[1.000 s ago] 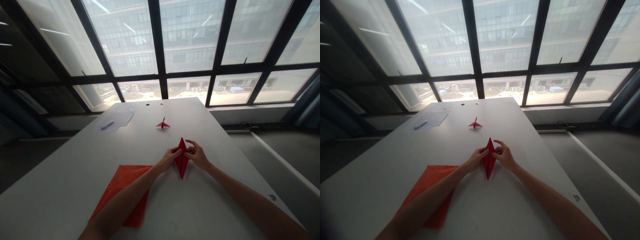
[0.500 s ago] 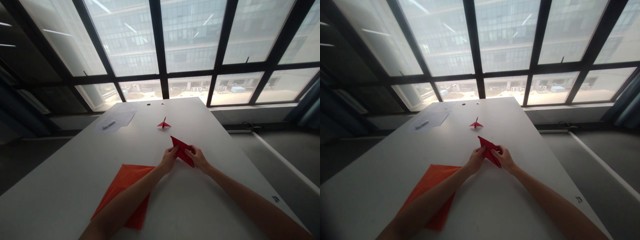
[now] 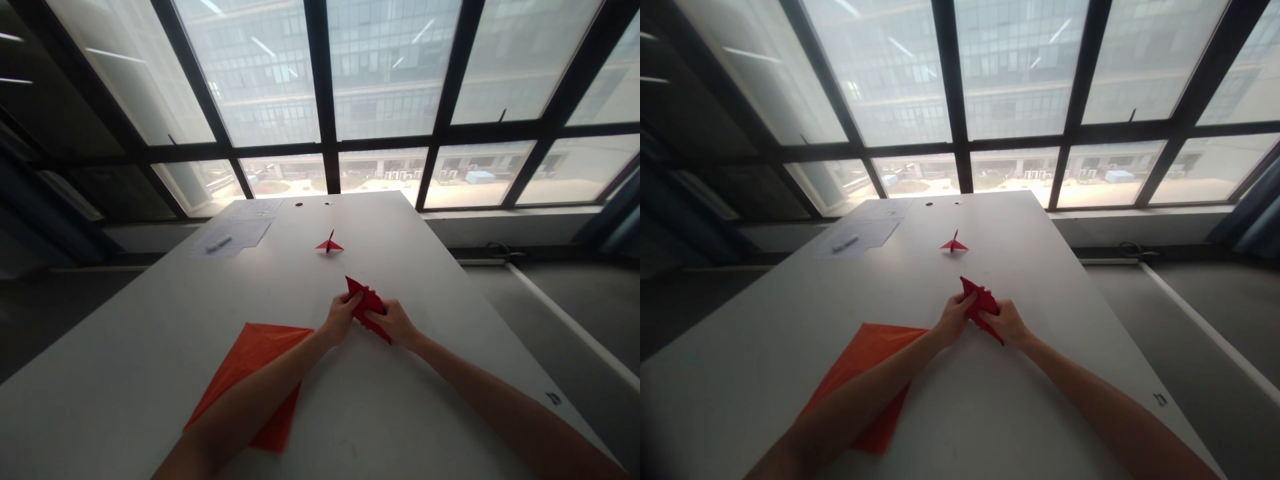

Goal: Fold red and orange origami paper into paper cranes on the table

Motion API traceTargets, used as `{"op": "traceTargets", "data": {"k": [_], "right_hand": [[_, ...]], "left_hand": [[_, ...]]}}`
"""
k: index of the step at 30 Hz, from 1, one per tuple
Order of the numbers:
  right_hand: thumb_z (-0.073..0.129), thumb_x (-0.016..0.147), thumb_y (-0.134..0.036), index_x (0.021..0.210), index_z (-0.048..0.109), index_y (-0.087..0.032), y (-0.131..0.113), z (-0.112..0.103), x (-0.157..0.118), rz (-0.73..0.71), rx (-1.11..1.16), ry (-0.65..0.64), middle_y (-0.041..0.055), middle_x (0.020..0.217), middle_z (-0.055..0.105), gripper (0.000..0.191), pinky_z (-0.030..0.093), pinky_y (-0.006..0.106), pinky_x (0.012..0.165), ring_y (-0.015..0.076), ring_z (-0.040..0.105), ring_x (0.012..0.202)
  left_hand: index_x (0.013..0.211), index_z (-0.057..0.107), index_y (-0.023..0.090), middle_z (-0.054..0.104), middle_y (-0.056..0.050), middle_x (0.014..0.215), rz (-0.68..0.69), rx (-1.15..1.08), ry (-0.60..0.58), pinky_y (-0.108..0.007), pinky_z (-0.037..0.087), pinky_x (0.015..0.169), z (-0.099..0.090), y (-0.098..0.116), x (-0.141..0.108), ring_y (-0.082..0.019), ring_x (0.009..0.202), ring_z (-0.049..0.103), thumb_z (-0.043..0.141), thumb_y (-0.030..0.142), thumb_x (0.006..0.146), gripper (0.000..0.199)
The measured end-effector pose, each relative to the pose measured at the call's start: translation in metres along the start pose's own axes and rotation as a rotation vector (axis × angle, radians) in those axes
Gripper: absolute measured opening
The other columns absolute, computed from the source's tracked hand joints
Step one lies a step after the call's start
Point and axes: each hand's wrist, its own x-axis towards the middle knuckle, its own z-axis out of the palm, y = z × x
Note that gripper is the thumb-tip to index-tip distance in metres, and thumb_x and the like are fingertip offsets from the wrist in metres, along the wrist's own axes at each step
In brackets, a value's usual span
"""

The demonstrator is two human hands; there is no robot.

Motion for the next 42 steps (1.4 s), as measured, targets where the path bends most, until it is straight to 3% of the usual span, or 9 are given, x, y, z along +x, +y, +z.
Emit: {"op": "traceTargets", "data": {"k": [3,6,10,17,22,27,32,42], "right_hand": [[0.072,0.074,-0.046,0.077,0.071,-0.011,-0.004,-0.001,-0.003,0.063,0.085,-0.042,0.0089,0.068,0.072,0.035,0.05,0.028,0.053,0.0199,0.066,0.058],[0.074,0.073,-0.045,0.083,0.072,-0.009,-0.009,-0.005,-0.004,0.111,0.135,-0.061,0.0103,0.069,0.073,0.038,0.052,0.029,0.055,0.0203,0.067,0.059],[0.076,0.072,-0.044,0.085,0.071,-0.009,-0.012,-0.012,-0.004,0.136,0.146,-0.091,0.0111,0.071,0.073,0.038,0.054,0.03,0.057,0.021,0.069,0.061],[0.074,0.073,-0.046,0.081,0.072,-0.01,-0.008,-0.016,-0.003,0.105,0.062,-0.148,0.0096,0.07,0.073,0.037,0.053,0.028,0.055,0.0199,0.068,0.059],[0.074,0.072,-0.044,0.079,0.072,-0.011,-0.001,-0.016,0.0,0.07,0.011,-0.094,0.0073,0.068,0.073,0.034,0.053,0.03,0.054,0.0216,0.068,0.061],[0.072,0.074,-0.045,0.08,0.073,-0.011,0.002,-0.016,0.001,0.022,-0.023,-0.017,0.0076,0.066,0.072,0.035,0.052,0.03,0.053,0.0213,0.067,0.058],[0.075,0.072,-0.047,0.082,0.073,-0.009,0.0,-0.017,0.001,0.057,0.075,-0.024,0.0097,0.069,0.073,0.039,0.054,0.032,0.055,0.0221,0.068,0.059],[0.076,0.072,-0.043,0.082,0.071,-0.009,-0.003,-0.019,0.001,0.087,0.124,-0.09,0.0098,0.07,0.073,0.035,0.054,0.03,0.056,0.0211,0.069,0.06]], "left_hand": [[0.116,0.065,0.011,0.068,-0.018,0.114,0.011,-0.01,0.012,-0.036,0.052,0.083,-0.002,0.004,0.0,-0.025,0.097,0.066,0.072,0.041,0.081,0.047],[0.126,0.056,0.023,0.061,-0.012,0.125,0.154,0.032,0.111,-0.034,0.053,0.082,-0.004,0.011,0.003,-0.02,0.097,0.064,0.073,0.041,0.08,0.053],[0.111,0.061,0.023,0.06,-0.007,0.118,0.343,0.175,0.223,-0.03,0.052,0.083,-0.011,0.015,0.009,-0.017,0.096,0.06,0.074,0.04,0.078,0.04],[0.077,0.073,0.015,0.058,-0.01,0.118,0.322,0.324,0.202,-0.03,0.046,0.085,-0.018,0.016,0.012,-0.022,0.104,0.056,0.077,0.039,0.073,0.025],[0.081,0.074,0.017,0.062,-0.008,0.111,0.334,0.332,0.22,-0.029,0.045,0.083,-0.018,0.019,0.012,-0.02,0.099,0.057,0.078,0.037,0.071,0.023],[0.095,0.075,0.016,0.068,-0.007,0.089,0.162,0.366,0.092,-0.026,0.043,0.067,-0.017,0.02,0.01,-0.016,0.077,0.056,0.074,0.043,0.075,0.033],[0.071,0.073,0.015,0.061,-0.002,0.072,0.204,0.338,0.076,-0.024,0.036,0.061,-0.015,0.02,0.007,-0.011,0.065,0.046,0.078,0.041,0.073,0.027],[0.081,0.074,0.015,0.063,-0.005,0.083,0.266,0.281,0.079,-0.026,0.043,0.065,-0.013,0.018,0.007,-0.013,0.074,0.053,0.075,0.041,0.076,0.027]]}}
